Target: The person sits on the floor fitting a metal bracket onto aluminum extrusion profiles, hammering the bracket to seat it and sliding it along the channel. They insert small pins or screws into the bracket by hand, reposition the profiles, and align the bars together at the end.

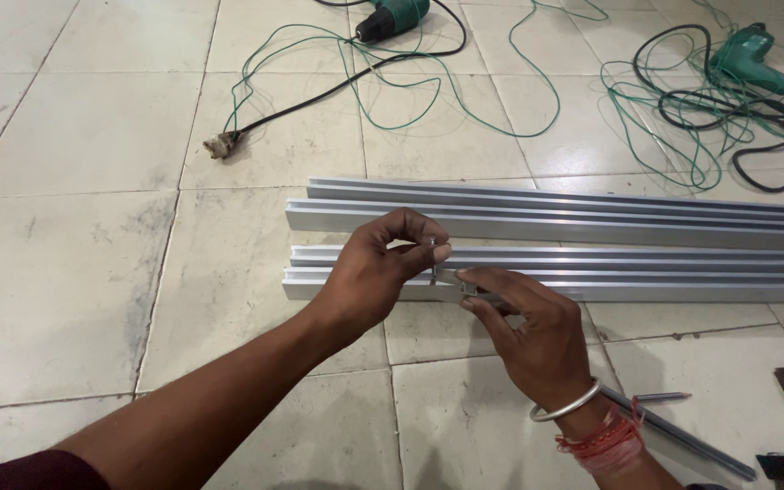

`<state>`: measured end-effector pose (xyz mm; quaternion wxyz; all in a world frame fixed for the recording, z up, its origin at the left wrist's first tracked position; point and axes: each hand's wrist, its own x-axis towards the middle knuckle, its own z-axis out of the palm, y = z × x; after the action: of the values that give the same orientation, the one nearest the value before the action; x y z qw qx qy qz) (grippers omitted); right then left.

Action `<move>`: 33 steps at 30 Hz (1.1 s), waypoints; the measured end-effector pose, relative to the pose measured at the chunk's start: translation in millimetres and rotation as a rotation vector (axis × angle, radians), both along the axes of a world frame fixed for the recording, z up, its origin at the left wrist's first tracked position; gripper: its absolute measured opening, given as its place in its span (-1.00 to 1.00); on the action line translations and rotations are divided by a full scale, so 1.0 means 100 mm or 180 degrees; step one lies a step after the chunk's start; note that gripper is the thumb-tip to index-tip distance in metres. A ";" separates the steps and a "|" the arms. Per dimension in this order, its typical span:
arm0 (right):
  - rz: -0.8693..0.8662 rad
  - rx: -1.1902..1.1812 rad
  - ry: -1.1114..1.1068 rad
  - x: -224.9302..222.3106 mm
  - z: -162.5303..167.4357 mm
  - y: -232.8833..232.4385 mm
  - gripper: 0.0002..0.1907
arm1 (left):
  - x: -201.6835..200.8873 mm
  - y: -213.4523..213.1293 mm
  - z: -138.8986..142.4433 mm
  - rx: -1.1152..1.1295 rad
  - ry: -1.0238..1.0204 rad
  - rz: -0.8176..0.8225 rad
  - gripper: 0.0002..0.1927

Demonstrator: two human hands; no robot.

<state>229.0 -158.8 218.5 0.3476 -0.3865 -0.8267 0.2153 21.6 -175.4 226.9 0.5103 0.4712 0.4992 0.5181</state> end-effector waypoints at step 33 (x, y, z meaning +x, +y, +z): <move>-0.0157 -0.0339 0.0337 0.00 -0.02 0.01 -0.67 | -0.09 -0.05 0.04 0.0331 0.1780 -0.0318 -0.78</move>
<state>229.4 -158.1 217.0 0.3749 -0.4128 -0.7848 0.2704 12.5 -180.2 231.2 0.3529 0.6454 0.5694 0.3671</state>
